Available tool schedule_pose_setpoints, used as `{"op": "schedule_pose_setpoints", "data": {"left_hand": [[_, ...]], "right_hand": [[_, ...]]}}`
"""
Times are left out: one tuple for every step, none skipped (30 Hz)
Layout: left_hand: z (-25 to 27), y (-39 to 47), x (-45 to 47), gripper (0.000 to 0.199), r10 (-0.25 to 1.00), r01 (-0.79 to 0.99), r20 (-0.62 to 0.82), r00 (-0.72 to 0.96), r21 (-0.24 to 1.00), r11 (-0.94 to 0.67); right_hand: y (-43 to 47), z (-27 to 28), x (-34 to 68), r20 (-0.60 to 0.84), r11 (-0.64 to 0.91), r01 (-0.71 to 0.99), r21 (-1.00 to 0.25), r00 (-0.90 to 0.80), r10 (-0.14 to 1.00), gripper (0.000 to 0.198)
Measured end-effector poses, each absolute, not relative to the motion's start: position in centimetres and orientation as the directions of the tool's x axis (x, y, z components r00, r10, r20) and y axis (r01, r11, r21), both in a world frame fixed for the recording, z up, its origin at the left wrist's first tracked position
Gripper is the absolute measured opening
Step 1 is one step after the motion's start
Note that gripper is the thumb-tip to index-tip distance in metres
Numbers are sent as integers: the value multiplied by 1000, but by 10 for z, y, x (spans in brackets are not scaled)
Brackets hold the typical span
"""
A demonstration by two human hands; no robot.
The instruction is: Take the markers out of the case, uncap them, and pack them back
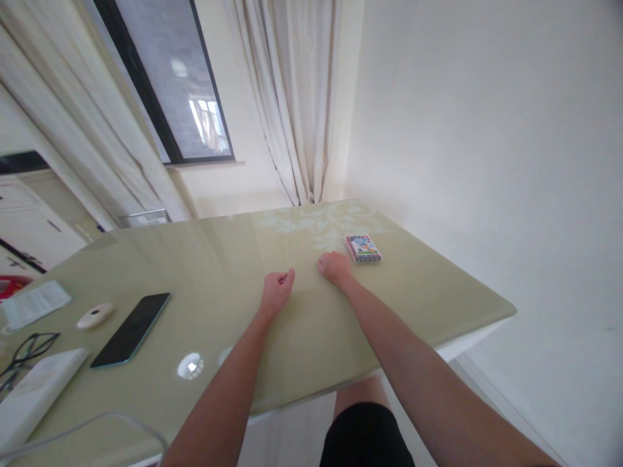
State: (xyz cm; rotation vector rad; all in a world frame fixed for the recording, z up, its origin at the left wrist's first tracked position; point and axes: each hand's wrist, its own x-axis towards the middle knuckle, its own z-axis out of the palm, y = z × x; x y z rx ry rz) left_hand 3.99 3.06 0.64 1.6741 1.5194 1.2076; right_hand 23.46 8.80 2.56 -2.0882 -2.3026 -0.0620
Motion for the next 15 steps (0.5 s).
{"op": "schedule_pose_setpoints", "data": {"left_hand": [[6,30,40,55,969,452,242,-54,871,-192],[7,30,40,56,969,449,242,-55,872,-193],[7,30,40,56,968,445,243,-57,874,-193],[7,30,40,56,968,441,244,-60,876,-194],[7,30,40,56,968,436,244,-63,879,-194],[7,30,41,57,967,431,245,-66,882,-194],[7,31,41,57,967,426,246,-69,884,-194],[7,31,41,57,967,422,246,-71,885,-195],[7,31,41,57,966,419,248,-72,886,-196],[7,32,41,57,966,417,249,-72,887,-198],[6,32,40,57,965,417,251,-71,887,-200],[6,33,40,57,965,417,253,-71,886,-202],[6,33,40,57,965,417,255,-69,886,-204],[5,34,40,57,964,419,257,-68,884,-206],[5,35,40,58,964,421,259,-66,883,-208]], "right_hand": [[88,26,235,54,97,995,7,-97,994,43],[87,26,235,56,97,995,6,-97,994,43],[87,26,235,57,97,995,6,-97,994,43],[87,26,235,57,97,995,5,-97,994,43],[87,27,235,55,96,995,5,-97,994,43],[86,27,235,52,96,995,5,-96,994,43],[86,27,235,50,96,995,5,-96,994,42],[86,28,235,49,96,995,5,-96,994,42],[86,28,235,49,96,995,5,-96,994,43],[86,28,235,51,96,995,5,-96,994,43],[86,28,235,53,96,995,4,-96,994,43],[86,28,235,57,97,995,4,-98,994,43],[86,27,236,61,99,995,4,-99,993,44],[87,27,236,67,102,995,5,-102,993,44],[87,26,236,74,106,994,6,-106,992,45]]}}
